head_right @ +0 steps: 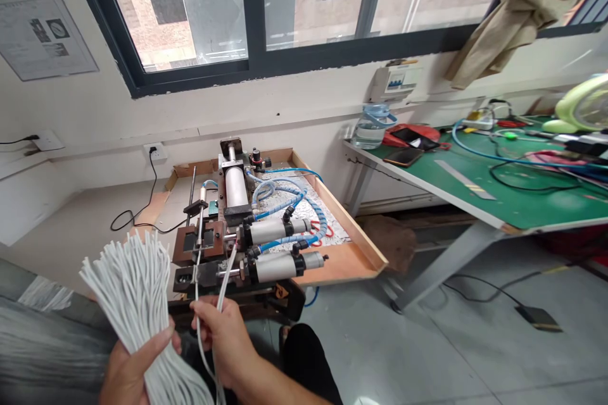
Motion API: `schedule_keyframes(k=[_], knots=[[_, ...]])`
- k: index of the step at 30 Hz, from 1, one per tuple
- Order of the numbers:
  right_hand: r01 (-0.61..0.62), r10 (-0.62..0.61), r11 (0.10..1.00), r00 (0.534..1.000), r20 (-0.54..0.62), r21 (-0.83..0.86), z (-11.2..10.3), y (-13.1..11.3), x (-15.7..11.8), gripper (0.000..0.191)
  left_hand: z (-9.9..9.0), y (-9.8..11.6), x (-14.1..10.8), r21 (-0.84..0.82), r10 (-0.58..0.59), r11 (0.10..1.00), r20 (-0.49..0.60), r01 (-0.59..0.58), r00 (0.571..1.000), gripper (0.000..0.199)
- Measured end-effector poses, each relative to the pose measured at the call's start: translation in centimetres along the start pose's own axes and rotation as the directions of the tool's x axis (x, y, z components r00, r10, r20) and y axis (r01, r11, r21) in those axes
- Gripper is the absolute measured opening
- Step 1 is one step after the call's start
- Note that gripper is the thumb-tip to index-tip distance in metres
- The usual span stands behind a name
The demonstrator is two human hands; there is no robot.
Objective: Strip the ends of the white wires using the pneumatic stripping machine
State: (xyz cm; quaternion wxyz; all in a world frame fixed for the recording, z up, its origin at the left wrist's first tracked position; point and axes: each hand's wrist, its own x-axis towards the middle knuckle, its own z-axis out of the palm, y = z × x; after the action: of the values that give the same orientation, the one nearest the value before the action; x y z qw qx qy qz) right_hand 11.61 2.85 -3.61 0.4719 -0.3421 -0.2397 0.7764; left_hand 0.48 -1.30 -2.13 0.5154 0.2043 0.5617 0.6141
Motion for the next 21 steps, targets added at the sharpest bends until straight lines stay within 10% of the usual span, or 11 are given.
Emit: schedule_keyframes(k=[4, 21], knots=[[-0.026, 0.035, 0.998, 0.987, 0.155, -0.064, 0.6, -0.2, 0.1, 0.027, 0.1, -0.3, -0.2, 0.062, 0.046, 0.997, 0.036, -0.048, 0.998, 0.025], [0.141, -0.138, 0.979, 0.990, 0.033, -0.146, 0.2, 1.0, -1.0, 0.024, 0.7, -0.3, -0.9, -0.020, 0.042, 0.999, 0.008, -0.042, 0.999, 0.042]])
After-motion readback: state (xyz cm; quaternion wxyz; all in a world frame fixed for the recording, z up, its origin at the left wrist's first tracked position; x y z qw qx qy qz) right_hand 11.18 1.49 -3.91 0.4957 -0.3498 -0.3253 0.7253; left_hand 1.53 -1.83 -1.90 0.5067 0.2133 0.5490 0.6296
